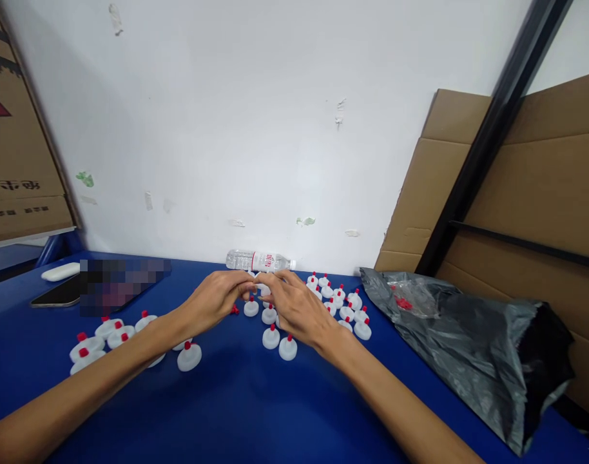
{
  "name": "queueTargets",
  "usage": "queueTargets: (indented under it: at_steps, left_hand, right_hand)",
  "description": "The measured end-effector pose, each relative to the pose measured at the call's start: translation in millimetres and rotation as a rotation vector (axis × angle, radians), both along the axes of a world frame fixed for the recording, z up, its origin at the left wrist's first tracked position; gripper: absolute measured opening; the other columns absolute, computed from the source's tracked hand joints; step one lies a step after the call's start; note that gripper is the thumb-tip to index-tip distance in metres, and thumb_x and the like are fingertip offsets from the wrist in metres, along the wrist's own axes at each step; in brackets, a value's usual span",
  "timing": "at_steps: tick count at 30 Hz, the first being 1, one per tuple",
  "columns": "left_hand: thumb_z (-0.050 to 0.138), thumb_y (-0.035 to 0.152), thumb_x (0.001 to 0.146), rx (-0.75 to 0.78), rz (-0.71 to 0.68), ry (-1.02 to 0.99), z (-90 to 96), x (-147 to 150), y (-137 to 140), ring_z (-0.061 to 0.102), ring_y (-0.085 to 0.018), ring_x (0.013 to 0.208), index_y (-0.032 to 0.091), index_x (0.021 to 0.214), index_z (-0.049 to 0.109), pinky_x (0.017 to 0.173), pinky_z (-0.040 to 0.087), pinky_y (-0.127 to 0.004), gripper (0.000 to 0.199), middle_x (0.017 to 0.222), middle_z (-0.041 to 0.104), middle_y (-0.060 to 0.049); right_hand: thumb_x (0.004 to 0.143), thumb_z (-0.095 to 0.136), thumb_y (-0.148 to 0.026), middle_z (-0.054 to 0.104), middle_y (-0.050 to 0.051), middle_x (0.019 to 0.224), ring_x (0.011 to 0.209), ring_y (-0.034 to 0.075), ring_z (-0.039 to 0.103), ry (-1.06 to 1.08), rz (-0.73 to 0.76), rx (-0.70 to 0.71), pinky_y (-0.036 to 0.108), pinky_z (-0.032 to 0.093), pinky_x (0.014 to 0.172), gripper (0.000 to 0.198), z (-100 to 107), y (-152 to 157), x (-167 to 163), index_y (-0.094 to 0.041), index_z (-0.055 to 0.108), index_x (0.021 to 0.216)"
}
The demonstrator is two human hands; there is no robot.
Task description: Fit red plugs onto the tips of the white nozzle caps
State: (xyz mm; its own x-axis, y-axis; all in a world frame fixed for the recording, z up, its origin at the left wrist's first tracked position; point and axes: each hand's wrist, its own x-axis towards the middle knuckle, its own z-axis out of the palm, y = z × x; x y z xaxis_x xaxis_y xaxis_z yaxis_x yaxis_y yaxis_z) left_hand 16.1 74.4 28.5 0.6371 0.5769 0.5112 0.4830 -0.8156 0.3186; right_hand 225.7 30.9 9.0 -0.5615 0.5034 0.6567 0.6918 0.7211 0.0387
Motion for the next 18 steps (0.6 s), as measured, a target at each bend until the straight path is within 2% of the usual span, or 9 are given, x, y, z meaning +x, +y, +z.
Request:
queueTargets:
  at_steps: [5,11,15,18]
  left_hand:
    - [0.041,0.024,0.099,-0.090,-0.003,-0.022,1.3,2,-3,0.057,-0.013,0.062,0.018,0.074,0.059,0.061,0.037,-0.024,0.031,0.067,0.065,0.001]
    - [0.040,0.027,0.100,-0.141,-0.029,-0.038,-2.2,1,-1,0.060,-0.013,0.063,0.018,0.077,0.062,0.063,0.039,-0.024,0.033,0.069,0.067,0.001]
    - [0.041,0.029,0.100,-0.203,-0.063,-0.040,7.2,-2,-2,0.061,-0.013,0.062,0.017,0.078,0.066,0.063,0.042,-0.024,0.035,0.068,0.068,0.000]
    - [0.044,0.035,0.100,-0.184,-0.041,-0.122,15.7,-3,-6,0.060,-0.012,0.061,0.017,0.087,0.070,0.061,0.043,-0.024,0.034,0.071,0.069,0.000]
  right_hand:
    - [0.083,0.041,0.007,0.061,0.009,0.114,0.115,0.024,0.055,-0.003,0.003,-0.001,0.039,0.058,0.089,0.061,1,-2,-2,-0.024,0.037,0.136]
    - [0.091,0.041,0.001,0.063,0.009,0.116,0.117,0.026,0.055,-0.032,-0.016,0.058,0.042,0.056,0.091,0.049,-4,-1,-1,-0.023,0.039,0.134]
    - [0.097,0.044,-0.009,0.064,0.009,0.117,0.114,0.026,0.058,-0.023,-0.044,0.107,0.043,0.056,0.091,0.043,-3,-2,-6,-0.023,0.038,0.137]
    - [0.099,0.048,-0.020,0.064,0.011,0.121,0.112,0.025,0.060,0.052,-0.076,0.071,0.043,0.056,0.091,0.043,5,-7,-14,-0.024,0.036,0.140]
